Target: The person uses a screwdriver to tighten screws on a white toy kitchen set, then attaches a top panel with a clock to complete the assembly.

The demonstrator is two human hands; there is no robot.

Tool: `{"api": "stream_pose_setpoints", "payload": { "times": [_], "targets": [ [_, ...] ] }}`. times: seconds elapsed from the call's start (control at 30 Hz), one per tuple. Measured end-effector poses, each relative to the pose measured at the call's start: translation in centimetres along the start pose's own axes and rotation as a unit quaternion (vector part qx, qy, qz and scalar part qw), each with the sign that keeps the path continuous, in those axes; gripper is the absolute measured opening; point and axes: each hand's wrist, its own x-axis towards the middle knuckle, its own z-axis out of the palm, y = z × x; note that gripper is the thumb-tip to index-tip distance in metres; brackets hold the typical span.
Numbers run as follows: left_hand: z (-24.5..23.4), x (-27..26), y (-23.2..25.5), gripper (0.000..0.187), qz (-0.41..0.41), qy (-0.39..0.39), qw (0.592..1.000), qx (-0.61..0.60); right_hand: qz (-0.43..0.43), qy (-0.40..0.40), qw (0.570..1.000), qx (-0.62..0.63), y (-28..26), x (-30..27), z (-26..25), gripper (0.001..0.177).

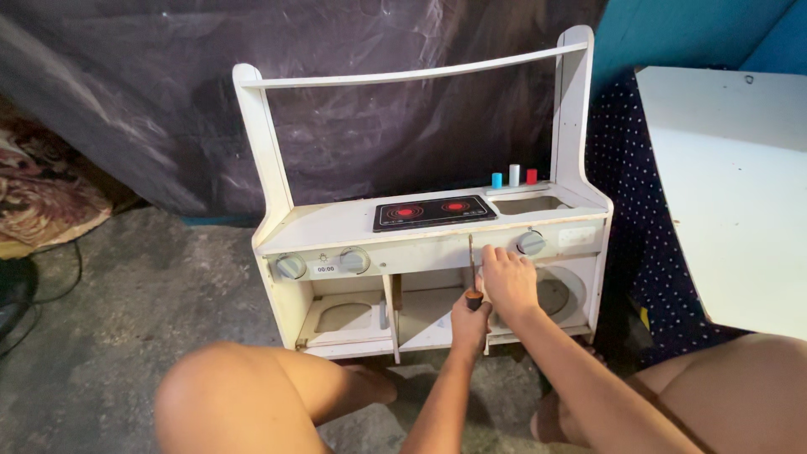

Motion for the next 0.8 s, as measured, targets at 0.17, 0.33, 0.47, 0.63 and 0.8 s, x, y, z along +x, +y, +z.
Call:
{"api": "stream_pose_setpoints", "payload": {
  "times": [0.17, 0.33, 0.47, 0.63, 0.8],
  "targets": [
    [0.0, -0.5, 0.3, 0.013, -0.004, 0.002, 1.000, -0.021, -0.015, -0.065, 0.997, -0.049, 0.3, 0.7, -0.2, 0.015],
    [-0.2, -0.1, -0.3, 0.013, 0.000, 0.001, 1.000, -0.012, 0.051, -0.062, 0.997, 0.014, -0.1, 0.9, -1.0, 0.020],
    [-0.2, 0.5, -1.2, 0.016, 0.001, 0.000, 1.000, -0.019, 0.032, 0.040, 0.998, 0.045, -0.5, 0.1, -1.3, 0.020],
    [-0.1, 0.9, -1.6, 0.021, -0.011, 0.002, 0.999, -0.048, -0.003, 0.007, 1.000, -0.001, -0.3, 0.6, -0.5, 0.014],
    [-0.2, 0.6, -1.2, 0.019, -0.011, 0.000, 0.999, -0.035, 0.019, -0.012, 1.000, -0.012, -0.2, 0.7, 0.1, 0.019]
  ]
}}
